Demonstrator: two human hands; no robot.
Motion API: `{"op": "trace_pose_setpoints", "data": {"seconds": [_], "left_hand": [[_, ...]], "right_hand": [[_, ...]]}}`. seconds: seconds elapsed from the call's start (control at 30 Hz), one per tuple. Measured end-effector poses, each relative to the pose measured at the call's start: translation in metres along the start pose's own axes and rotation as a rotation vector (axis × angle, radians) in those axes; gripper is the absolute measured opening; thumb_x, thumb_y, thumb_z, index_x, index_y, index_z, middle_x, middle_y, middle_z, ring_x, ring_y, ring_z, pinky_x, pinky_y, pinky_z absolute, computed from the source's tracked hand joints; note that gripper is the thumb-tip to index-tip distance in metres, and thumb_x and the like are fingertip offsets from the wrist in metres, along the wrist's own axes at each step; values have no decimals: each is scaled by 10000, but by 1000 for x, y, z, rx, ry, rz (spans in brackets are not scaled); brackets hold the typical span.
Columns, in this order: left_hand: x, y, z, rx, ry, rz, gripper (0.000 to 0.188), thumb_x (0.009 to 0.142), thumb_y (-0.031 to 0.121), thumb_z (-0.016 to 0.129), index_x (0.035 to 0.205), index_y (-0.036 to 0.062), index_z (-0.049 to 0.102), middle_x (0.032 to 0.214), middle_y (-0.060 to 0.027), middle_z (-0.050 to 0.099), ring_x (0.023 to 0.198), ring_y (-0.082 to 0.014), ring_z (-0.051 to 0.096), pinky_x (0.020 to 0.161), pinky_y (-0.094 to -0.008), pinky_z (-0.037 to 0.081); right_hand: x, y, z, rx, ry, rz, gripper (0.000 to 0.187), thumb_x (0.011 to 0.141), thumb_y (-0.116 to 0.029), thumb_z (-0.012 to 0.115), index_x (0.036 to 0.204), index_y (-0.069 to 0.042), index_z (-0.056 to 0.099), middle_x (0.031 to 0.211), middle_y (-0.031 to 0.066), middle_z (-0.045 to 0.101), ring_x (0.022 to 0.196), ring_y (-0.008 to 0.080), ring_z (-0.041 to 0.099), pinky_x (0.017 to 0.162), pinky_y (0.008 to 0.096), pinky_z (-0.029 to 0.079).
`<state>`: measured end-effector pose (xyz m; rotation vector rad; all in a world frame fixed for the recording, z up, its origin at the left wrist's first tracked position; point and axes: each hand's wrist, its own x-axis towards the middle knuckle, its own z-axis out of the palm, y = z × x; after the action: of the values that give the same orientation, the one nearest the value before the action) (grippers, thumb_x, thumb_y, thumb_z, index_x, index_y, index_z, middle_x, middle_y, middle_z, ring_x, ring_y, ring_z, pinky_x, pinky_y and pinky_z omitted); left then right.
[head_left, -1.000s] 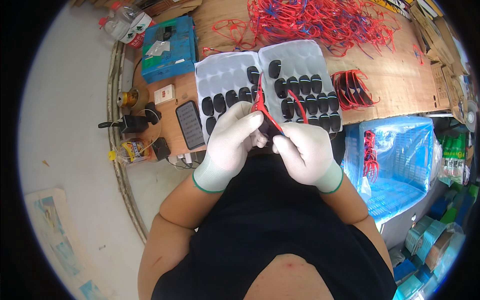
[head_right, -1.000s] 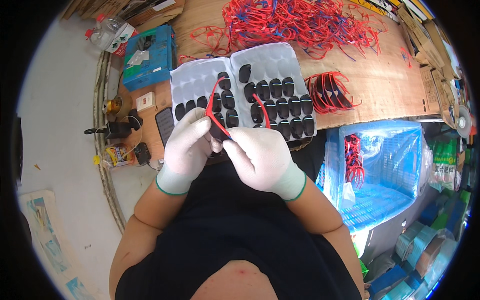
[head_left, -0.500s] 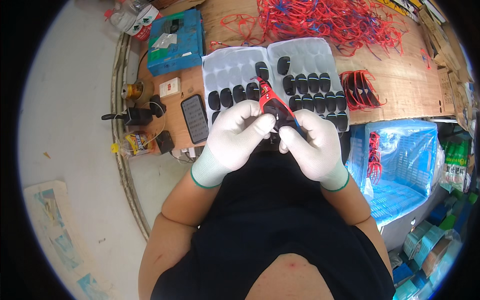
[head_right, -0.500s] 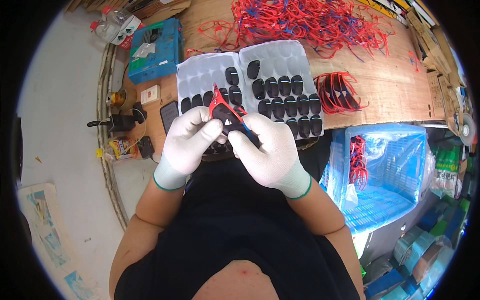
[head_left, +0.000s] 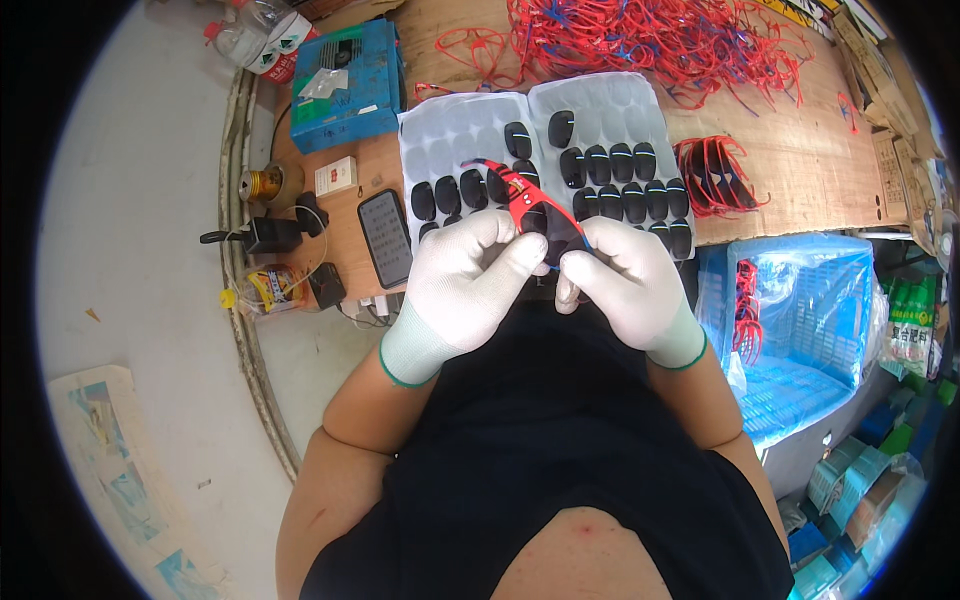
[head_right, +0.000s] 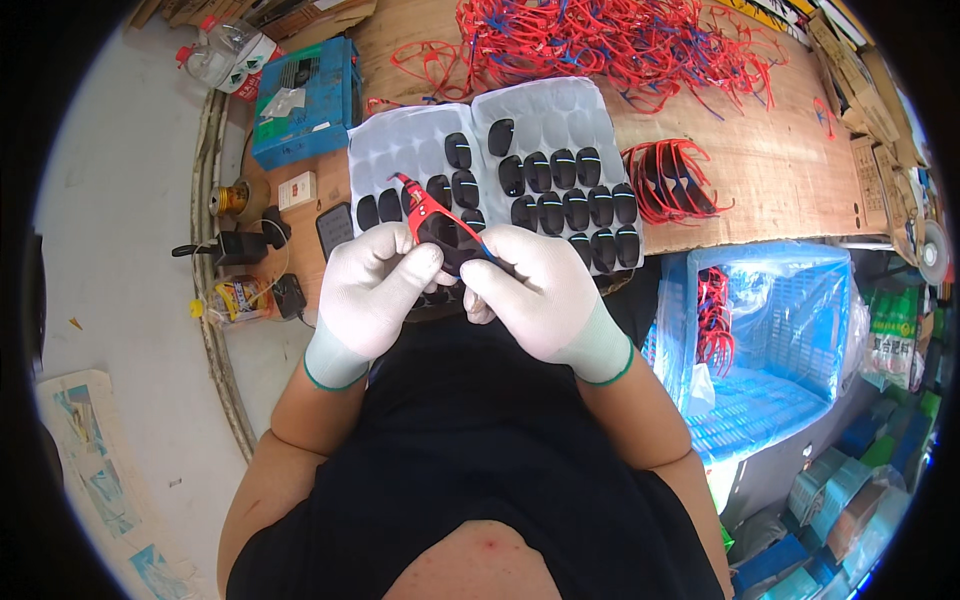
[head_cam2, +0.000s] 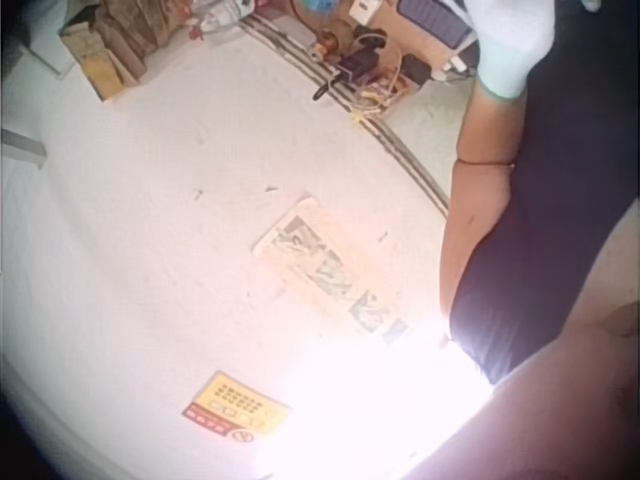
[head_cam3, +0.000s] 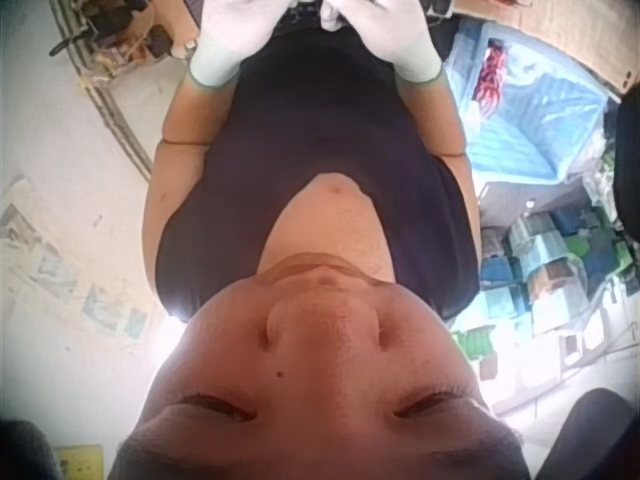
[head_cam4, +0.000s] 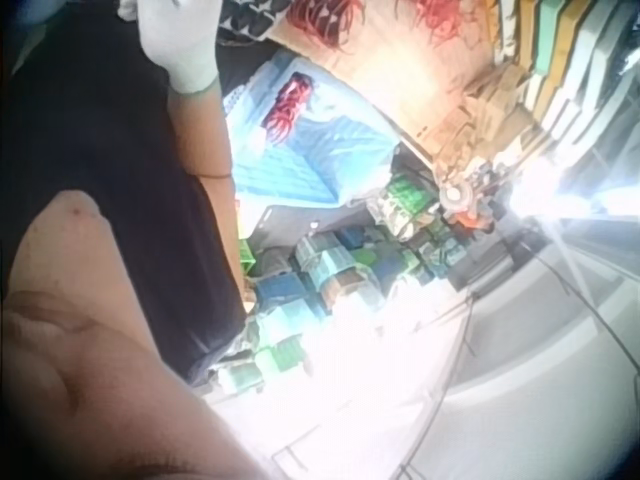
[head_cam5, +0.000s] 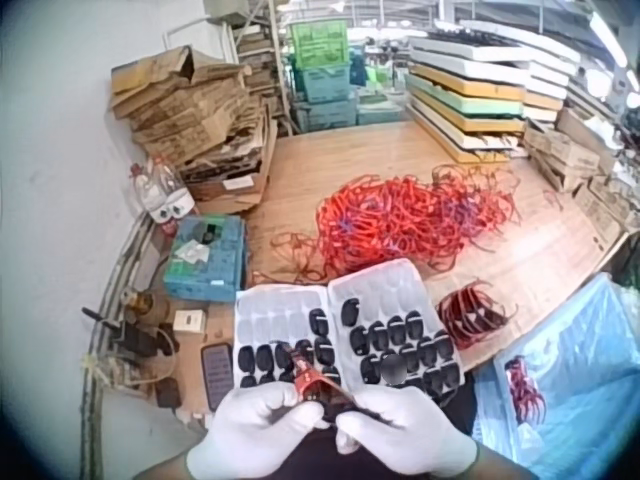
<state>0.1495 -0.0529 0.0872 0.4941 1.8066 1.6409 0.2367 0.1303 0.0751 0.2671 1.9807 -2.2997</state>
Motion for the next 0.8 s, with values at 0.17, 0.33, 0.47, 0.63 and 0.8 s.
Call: {"op": "trace_pose_setpoints", "data": {"seconds": [0.17,0.33,0.47,0.63,0.8], "left_hand": [[4,-9,-3,-120,-22,1,153,1008,135,641,1008,-14,676,861,-46,697,814,-87,642,780,-257,538],[14,-15,-12,-159,-113,-56,181,1013,169,640,1002,-8,673,857,-55,711,781,-96,662,746,-254,541],[15,-21,-8,-219,-108,-77,175,1011,174,625,948,12,653,839,-68,717,748,-104,654,724,-260,531],[8,-26,0,-244,-65,41,119,1016,119,623,1035,4,648,929,-56,695,848,-95,645,774,-263,535],[5,-8,-4,-134,-126,94,98,1023,75,594,1041,-17,624,939,-67,677,870,-122,642,793,-291,542]], "right_hand": [[0,1,6,68,34,49,169,968,-90,575,863,33,622,703,61,654,636,96,636,604,252,515],[-3,-4,14,-14,113,-4,155,954,-82,594,847,28,616,687,63,650,614,94,626,586,253,502],[-6,-2,16,-158,155,-47,143,941,-79,604,847,27,615,653,81,640,585,109,633,557,269,490],[-3,-3,18,-215,186,-99,142,941,-87,617,856,27,613,647,102,638,576,141,657,536,280,486],[-5,-10,22,-242,208,-178,110,941,-75,619,887,21,610,652,105,641,581,165,672,535,278,488]]}}
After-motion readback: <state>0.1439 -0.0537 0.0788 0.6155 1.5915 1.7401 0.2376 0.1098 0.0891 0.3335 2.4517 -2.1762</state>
